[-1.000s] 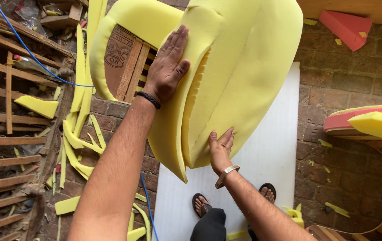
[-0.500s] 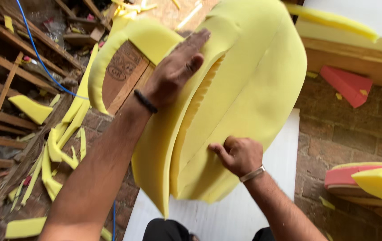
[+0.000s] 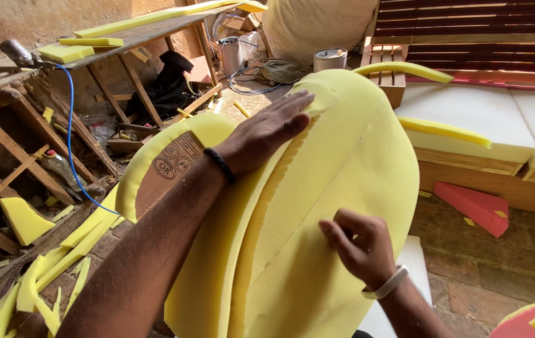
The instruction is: The person shapes a yellow foam piece on a wooden chair frame by hand, pressing and smoothing the edges to fit the contours. They use a metal file to trim and refine the foam edges, then inspect the fit by lifting and repositioning the foam on the frame.
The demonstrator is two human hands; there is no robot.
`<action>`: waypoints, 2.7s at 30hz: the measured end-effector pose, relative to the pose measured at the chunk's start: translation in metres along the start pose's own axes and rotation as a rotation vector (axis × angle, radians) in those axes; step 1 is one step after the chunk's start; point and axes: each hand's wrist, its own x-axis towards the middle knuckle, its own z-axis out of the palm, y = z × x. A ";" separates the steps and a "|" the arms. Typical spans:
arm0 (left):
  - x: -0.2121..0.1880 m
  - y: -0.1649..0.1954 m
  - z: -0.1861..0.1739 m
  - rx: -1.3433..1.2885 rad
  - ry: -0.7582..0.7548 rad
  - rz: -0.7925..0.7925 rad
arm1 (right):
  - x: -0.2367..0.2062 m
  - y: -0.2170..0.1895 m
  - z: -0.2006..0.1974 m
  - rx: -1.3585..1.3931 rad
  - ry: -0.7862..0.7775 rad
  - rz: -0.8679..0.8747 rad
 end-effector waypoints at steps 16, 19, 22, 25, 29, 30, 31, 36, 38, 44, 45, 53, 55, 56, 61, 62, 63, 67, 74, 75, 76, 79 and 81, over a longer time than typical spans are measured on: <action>0.005 0.078 0.033 0.326 0.288 -0.094 | 0.156 0.025 -0.088 0.056 -0.291 -0.674; 0.011 0.094 0.042 0.366 0.344 -0.266 | 0.159 0.026 -0.093 0.253 -0.368 -0.579; 0.018 0.100 0.047 0.468 0.372 -0.217 | 0.165 0.021 -0.099 0.057 -0.332 -0.650; 0.024 0.100 0.050 0.508 0.325 -0.202 | 0.170 0.019 -0.096 -0.098 -0.273 -0.802; 0.025 0.098 0.058 0.592 0.355 -0.235 | 0.175 0.028 -0.093 0.065 -0.335 -0.804; 0.025 0.098 0.060 0.595 0.362 -0.218 | 0.176 0.032 -0.092 0.064 -0.345 -0.809; 0.025 0.099 0.062 0.595 0.366 -0.198 | 0.178 0.036 -0.093 0.060 -0.353 -0.811; 0.026 0.109 0.068 0.677 0.220 -0.253 | 0.185 0.053 -0.088 0.023 -0.318 -0.854; 0.026 0.113 0.067 0.663 0.125 -0.255 | 0.184 0.056 -0.087 0.016 -0.285 -0.852; 0.001 0.117 0.058 0.402 0.140 -0.178 | 0.168 0.044 -0.106 0.025 -0.336 -0.838; -0.005 0.118 0.060 0.416 0.160 -0.193 | 0.162 0.039 -0.110 0.230 -0.393 -0.678; -0.017 0.119 0.066 0.303 0.313 -0.234 | 0.130 0.012 -0.100 -0.047 -0.345 -0.778; -0.019 0.117 0.066 0.270 0.349 -0.263 | 0.133 0.014 -0.095 -0.061 -0.344 -0.779; -0.020 0.115 0.066 0.308 0.342 -0.227 | 0.135 0.016 -0.093 -0.067 -0.346 -0.781; -0.018 0.105 0.068 0.498 0.281 -0.135 | 0.147 0.029 -0.083 -0.080 -0.311 -0.816; -0.017 0.104 0.067 0.510 0.252 -0.125 | 0.148 0.031 -0.081 -0.084 -0.303 -0.832; -0.017 0.103 0.065 0.523 0.223 -0.118 | 0.149 0.033 -0.080 -0.106 -0.297 -0.836; -0.025 0.110 0.051 0.482 0.105 0.109 | 0.148 0.029 -0.085 -0.139 -0.297 -0.838; -0.047 0.126 0.071 0.341 0.319 -0.131 | 0.124 -0.002 -0.100 0.141 -0.421 -0.615; -0.047 0.125 0.072 0.360 0.323 -0.147 | 0.119 -0.005 -0.098 0.043 -0.407 -0.699; -0.046 0.123 0.073 0.377 0.327 -0.162 | 0.115 -0.006 -0.095 -0.059 -0.392 -0.780; -0.046 0.119 0.074 0.384 0.298 -0.240 | 0.113 -0.003 -0.084 -0.116 -0.369 -0.837; -0.045 0.119 0.073 0.450 0.291 -0.176 | 0.116 0.004 -0.076 -0.125 -0.346 -0.839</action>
